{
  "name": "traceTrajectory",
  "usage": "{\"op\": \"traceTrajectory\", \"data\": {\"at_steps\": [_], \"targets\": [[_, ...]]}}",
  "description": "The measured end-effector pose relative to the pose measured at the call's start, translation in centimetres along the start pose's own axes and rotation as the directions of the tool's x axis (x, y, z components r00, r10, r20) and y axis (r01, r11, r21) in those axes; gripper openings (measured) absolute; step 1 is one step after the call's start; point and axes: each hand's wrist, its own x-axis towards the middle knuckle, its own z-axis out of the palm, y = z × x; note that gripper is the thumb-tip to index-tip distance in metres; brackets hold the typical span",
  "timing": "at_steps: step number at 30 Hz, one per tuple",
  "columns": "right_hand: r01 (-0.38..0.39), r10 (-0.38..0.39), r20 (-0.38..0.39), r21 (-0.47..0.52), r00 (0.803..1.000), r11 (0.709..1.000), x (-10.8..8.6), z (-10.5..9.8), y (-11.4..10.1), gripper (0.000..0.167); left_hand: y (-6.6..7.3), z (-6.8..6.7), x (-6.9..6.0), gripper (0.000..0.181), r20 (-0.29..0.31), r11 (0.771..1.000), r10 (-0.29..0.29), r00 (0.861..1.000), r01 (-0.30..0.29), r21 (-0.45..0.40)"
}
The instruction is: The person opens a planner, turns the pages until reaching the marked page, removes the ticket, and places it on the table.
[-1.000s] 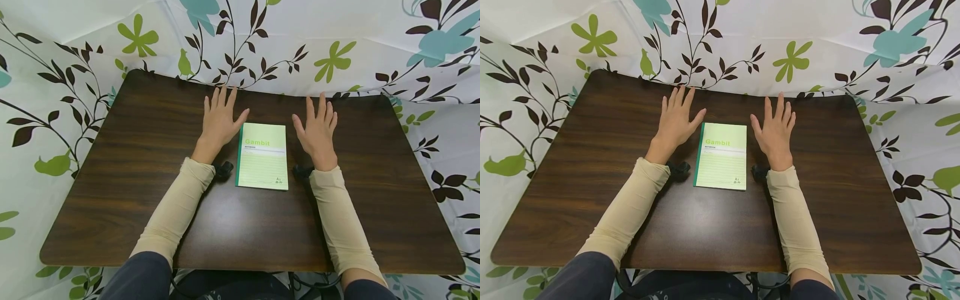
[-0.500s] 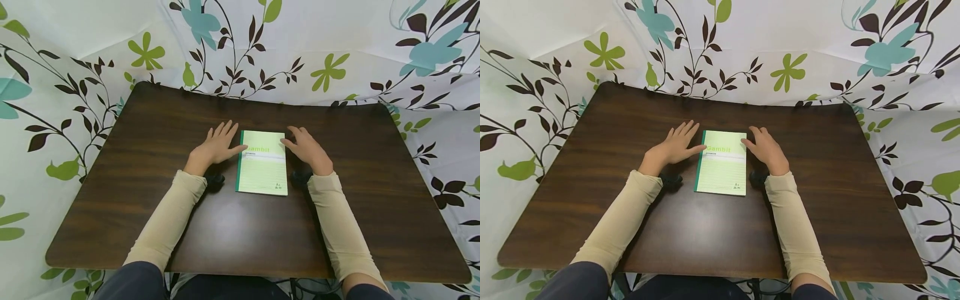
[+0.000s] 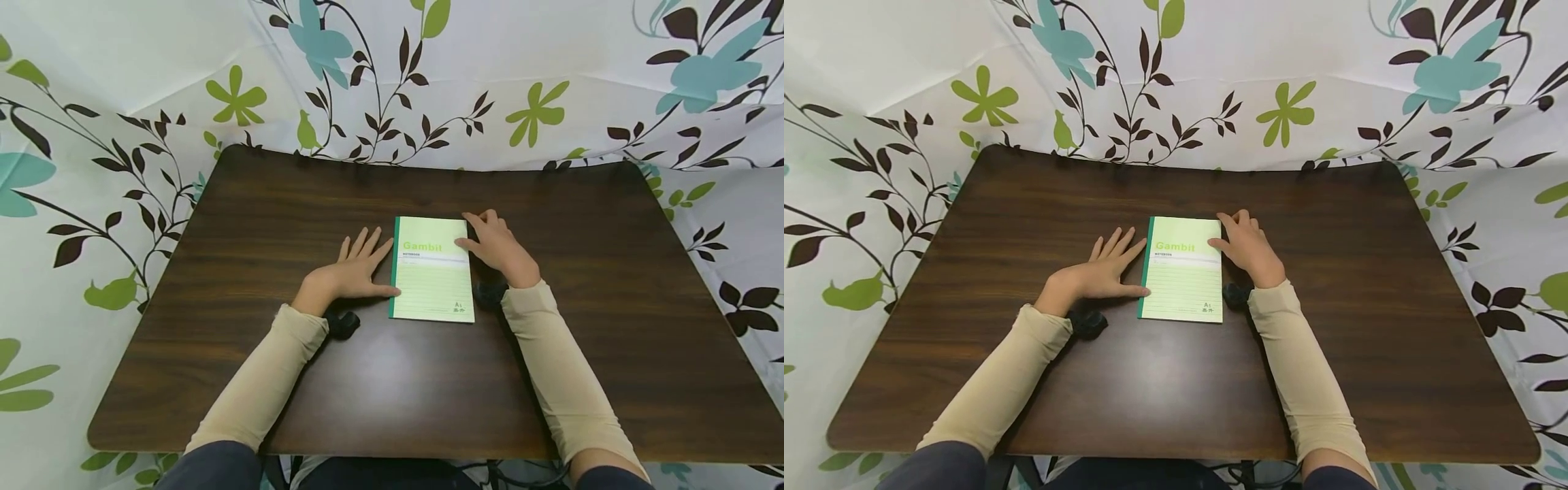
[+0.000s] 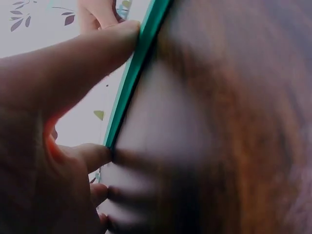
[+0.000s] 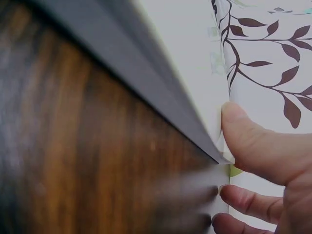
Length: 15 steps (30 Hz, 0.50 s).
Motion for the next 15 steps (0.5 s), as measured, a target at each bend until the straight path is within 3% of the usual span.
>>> {"op": "traceTrajectory", "data": {"at_steps": [7, 12, 15], "targets": [[0.018, -0.018, -0.041, 0.006, 0.999, 1.000, 0.02, 0.37, -0.17, 0.067, -0.38, 0.29, -0.31, 0.114, -0.019, 0.998, 0.029, 0.999, -0.030, -0.055], [0.031, -0.028, -0.101, 0.028, 0.994, 0.999, 0.19, 0.35, -0.19, 0.060, -0.40, 0.33, -0.05, 0.112, -0.010, 0.999, 0.011, 1.000, -0.011, -0.047], [0.019, -0.015, -0.106, 0.039, 0.994, 0.999, 0.35, 0.23, -0.12, 0.065, -0.26, 0.27, 0.07, 0.110, -0.005, 0.999, 0.000, 1.000, -0.001, -0.034]]}}
